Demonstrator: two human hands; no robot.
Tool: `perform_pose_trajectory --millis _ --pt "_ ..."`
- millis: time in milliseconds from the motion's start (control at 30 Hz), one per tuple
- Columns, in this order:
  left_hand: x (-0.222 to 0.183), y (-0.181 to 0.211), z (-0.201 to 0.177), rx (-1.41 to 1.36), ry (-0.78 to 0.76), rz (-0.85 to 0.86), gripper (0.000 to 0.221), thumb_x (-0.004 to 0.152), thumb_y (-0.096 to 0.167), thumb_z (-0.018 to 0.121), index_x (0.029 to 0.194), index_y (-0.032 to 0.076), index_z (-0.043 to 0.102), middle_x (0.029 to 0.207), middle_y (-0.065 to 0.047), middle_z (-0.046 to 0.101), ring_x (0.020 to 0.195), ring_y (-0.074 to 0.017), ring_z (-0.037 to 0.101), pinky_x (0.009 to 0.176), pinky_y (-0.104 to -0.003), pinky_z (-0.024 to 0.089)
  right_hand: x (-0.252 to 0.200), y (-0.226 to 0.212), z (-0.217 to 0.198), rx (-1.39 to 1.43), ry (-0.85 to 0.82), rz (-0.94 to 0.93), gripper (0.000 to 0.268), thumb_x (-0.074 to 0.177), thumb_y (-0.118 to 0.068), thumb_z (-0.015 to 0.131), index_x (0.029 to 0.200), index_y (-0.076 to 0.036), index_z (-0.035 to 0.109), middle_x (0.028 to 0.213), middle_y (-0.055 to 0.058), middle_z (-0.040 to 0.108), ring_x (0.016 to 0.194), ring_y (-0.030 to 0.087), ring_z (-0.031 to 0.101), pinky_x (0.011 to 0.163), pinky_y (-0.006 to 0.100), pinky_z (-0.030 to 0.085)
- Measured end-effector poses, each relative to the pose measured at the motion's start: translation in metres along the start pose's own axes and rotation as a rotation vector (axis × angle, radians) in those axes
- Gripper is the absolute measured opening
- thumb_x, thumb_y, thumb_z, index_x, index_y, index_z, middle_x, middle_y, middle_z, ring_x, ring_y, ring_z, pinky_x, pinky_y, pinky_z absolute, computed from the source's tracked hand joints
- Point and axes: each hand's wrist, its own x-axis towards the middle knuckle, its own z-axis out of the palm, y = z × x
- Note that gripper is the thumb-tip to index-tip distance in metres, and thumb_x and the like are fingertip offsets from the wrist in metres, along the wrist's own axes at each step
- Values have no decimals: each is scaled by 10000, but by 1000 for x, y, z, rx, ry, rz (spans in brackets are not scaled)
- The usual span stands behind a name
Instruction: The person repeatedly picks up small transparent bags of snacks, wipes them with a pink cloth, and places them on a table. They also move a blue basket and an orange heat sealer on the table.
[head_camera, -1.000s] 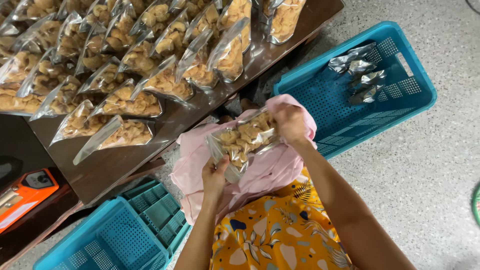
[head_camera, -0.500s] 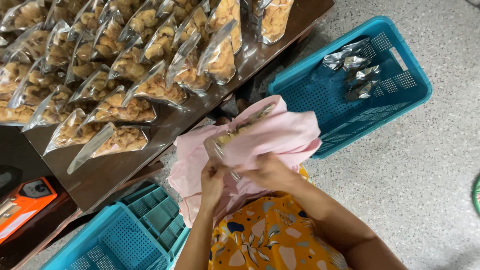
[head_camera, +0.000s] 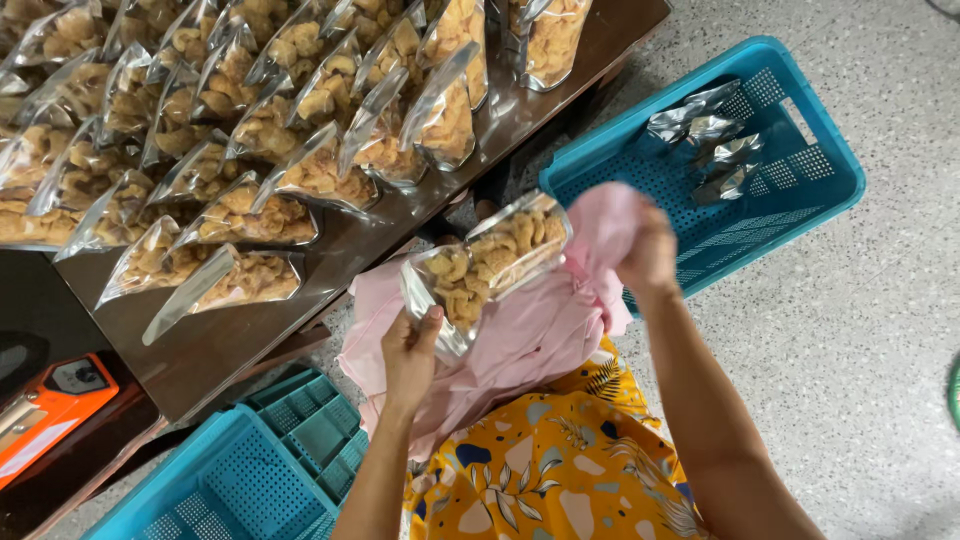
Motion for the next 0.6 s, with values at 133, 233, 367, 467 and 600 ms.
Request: perform_pose_trajectory --millis 133,233,367,467,600 --pt "6 34 -26 493 -37 813 115 976 149 709 1032 83 635 1133 -110 679 919 -238 711 799 -321 594 -84 -79 -21 1 53 -242 703 931 -563 597 1461 -114 490 1385 119 620 1284 295 651 1060 543 585" --pt "11 44 -20 567 -20 1303 252 937 90 800 1058 93 579 1216 -80 647 988 -216 708 866 -313 623 -130 -91 -9 96 -211 -260 625 1070 -500 703 1458 -66 476 1328 159 580 1167 300 670 931 452 601" --pt "0 29 -23 582 -134 1412 258 876 63 808 986 102 577 1199 -38 656 1064 -244 669 892 -353 587 -158 -25 43 -822 -651 -406 383 973 -349 758 1170 -53 613 1120 144 614 1067 285 653 907 437 564" --pt "-13 11 -32 622 -179 1388 229 782 160 788 958 129 644 1098 -38 614 1064 -265 623 871 -428 556 -162 44 111 -1697 -971 -363 396 1028 -459 704 945 -72 693 808 147 668 725 329 679 735 468 581" --pt "-24 -9 -37 714 -115 1362 183 833 93 785 917 147 632 1203 -12 681 1142 -230 653 796 -374 499 -128 69 138 -1866 -896 -735 335 989 -418 631 1112 -140 771 834 143 715 432 244 615 340 410 482"
